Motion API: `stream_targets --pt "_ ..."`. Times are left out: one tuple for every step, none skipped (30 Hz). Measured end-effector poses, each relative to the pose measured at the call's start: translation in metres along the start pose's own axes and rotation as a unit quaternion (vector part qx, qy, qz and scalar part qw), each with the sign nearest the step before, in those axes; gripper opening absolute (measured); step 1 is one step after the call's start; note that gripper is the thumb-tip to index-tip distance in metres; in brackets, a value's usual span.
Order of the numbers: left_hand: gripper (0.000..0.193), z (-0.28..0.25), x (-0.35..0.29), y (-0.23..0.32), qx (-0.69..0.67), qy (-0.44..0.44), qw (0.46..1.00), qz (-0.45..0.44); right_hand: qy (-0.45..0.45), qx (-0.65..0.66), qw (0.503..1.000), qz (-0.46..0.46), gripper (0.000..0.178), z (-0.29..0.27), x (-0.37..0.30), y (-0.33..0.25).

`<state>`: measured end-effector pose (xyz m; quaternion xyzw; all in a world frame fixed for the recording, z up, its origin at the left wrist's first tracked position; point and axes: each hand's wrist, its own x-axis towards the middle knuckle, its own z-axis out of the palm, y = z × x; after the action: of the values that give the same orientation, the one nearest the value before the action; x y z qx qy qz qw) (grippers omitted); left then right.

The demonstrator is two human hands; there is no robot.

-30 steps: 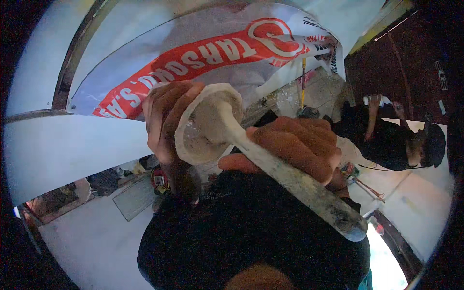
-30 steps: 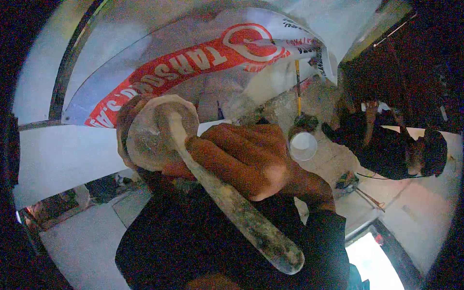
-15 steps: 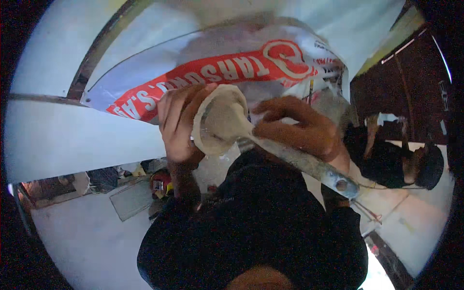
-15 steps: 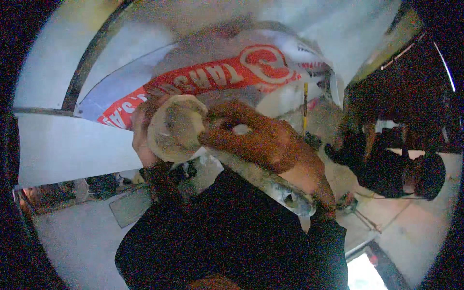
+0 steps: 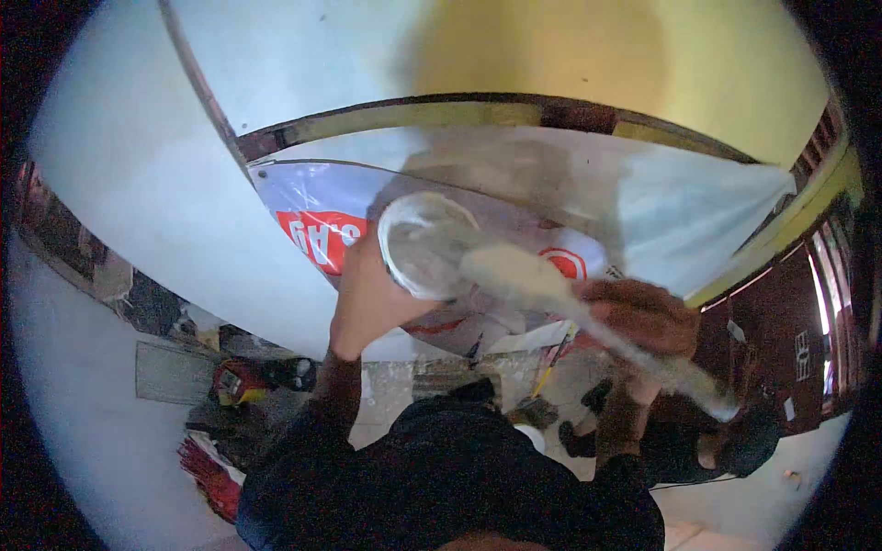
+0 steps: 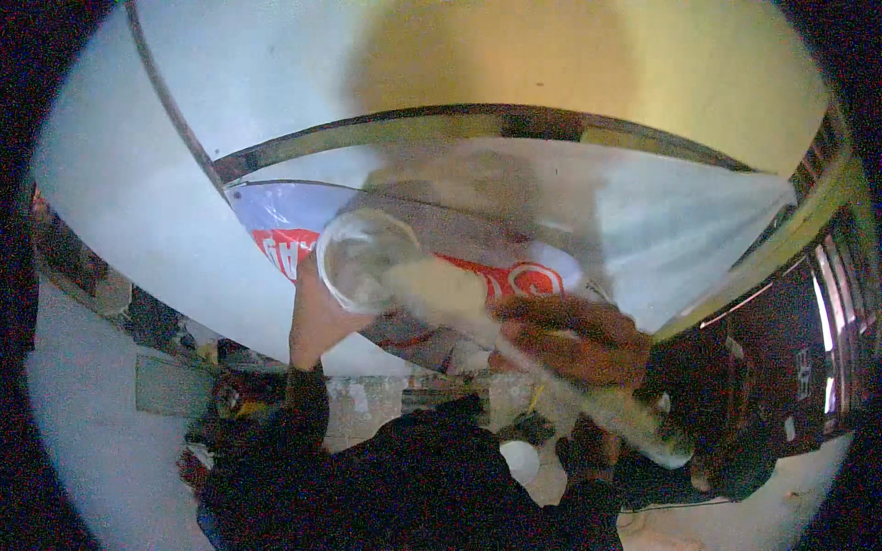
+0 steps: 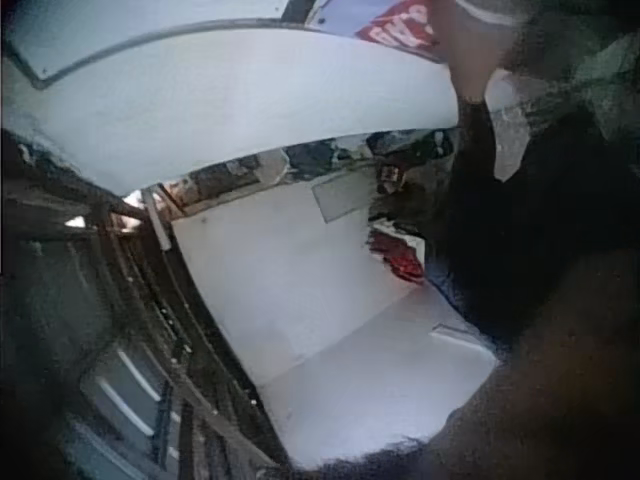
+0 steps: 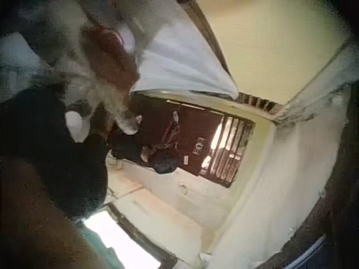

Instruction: The person paints a wall panel, repeatedly dipping a paintbrush into a cup of paint and applying it across the surface.

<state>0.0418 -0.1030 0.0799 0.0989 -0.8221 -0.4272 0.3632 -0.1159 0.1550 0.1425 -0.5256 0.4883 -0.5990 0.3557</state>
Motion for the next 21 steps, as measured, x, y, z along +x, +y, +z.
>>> stream_targets --pt "0.069 -0.01 0.005 0.008 0.065 0.009 0.997 0.035 0.067 -0.213 0.963 -0.154 0.031 -0.001 0.005 0.01" --pt "0.069 -0.013 0.013 0.012 0.059 0.019 0.997 0.042 0.129 -0.407 0.853 -0.3 0.033 -0.002 0.01 0.015" --pt "0.068 -0.013 0.026 0.011 0.031 0.015 0.999 0.042 0.119 -0.404 0.846 -0.327 0.034 -0.003 0.022 0.009" --pt "0.067 -0.015 0.036 0.011 0.005 0.015 0.999 0.04 0.105 -0.397 0.839 -0.356 0.034 -0.005 0.038 0.004" --pt "0.065 -0.017 0.045 0.011 0.011 0.021 0.998 0.061 0.098 -0.399 0.838 -0.359 0.034 -0.011 0.049 0.002" --pt "0.065 -0.019 0.051 0.009 0.009 0.027 0.998 0.063 0.087 -0.443 0.809 -0.376 0.032 -0.016 0.059 0.001" --pt "0.064 -0.019 0.057 0.006 0.002 0.035 0.997 0.061 0.076 -0.487 0.777 -0.392 0.03 -0.019 0.065 -0.001" --pt "0.063 -0.019 0.063 0.002 -0.005 0.043 0.997 0.059 0.072 -0.489 0.775 -0.395 0.03 -0.017 0.067 -0.002" --pt "0.06 -0.018 0.067 -0.003 -0.024 0.039 0.998 0.035 0.116 -0.531 0.76 -0.356 0.029 -0.011 0.068 -0.003" --pt "0.06 -0.018 0.069 -0.004 -0.024 0.045 0.998 0.036 0.16 -0.569 0.742 -0.316 0.027 -0.007 0.071 -0.003" --pt "0.06 -0.017 0.071 -0.004 -0.03 0.049 0.997 0.048 0.178 -0.548 0.754 -0.317 0.028 -0.005 0.075 -0.002" --pt "0.06 -0.015 0.073 -0.006 -0.039 0.049 0.996 0.06 0.176 -0.55 0.752 -0.318 0.028 -0.006 0.077 0.0" --pt "0.06 -0.014 0.075 -0.009 -0.041 0.051 0.996 0.061 0.182 -0.546 0.755 -0.315 0.028 -0.008 0.078 0.003" --pt "0.06 -0.014 0.077 -0.012 -0.028 0.053 0.998 0.036 0.188 -0.542 0.758 -0.311 0.028 -0.009 0.08 0.005" --pt "0.06 -0.012 0.077 -0.014 -0.014 0.055 0.998 0.01 0.186 -0.544 0.758 -0.31 0.028 -0.01 0.081 0.006" --pt "0.06 -0.01 0.079 -0.018 -0.017 0.056 0.998 0.009 0.183 -0.537 0.765 -0.306 0.028 -0.011 0.083 0.007" --pt "0.06 -0.009 0.081 -0.021 -0.035 0.048 0.998 0.006 0.181 -0.53 0.772 -0.301 0.028 -0.011 0.085 0.008" --pt "0.059 -0.007 0.083 -0.023 -0.053 0.039 0.998 0.004 0.181 -0.532 0.771 -0.299 0.028 -0.01 0.086 0.009" --pt "0.059 -0.005 0.084 -0.024 -0.055 0.038 0.998 0.004 0.188 -0.525 0.778 -0.289 0.028 -0.008 0.088 0.01" --pt "0.059 -0.003 0.086 -0.025 -0.072 0.051 0.996 0.01 0.196 -0.518 0.785 -0.278 0.028 -0.008 0.088 0.012" --pt "0.058 -0.001 0.087 -0.026 -0.089 0.062 0.994 0.016 0.197 -0.519 0.785 -0.276 0.028 -0.01 0.089 0.013"
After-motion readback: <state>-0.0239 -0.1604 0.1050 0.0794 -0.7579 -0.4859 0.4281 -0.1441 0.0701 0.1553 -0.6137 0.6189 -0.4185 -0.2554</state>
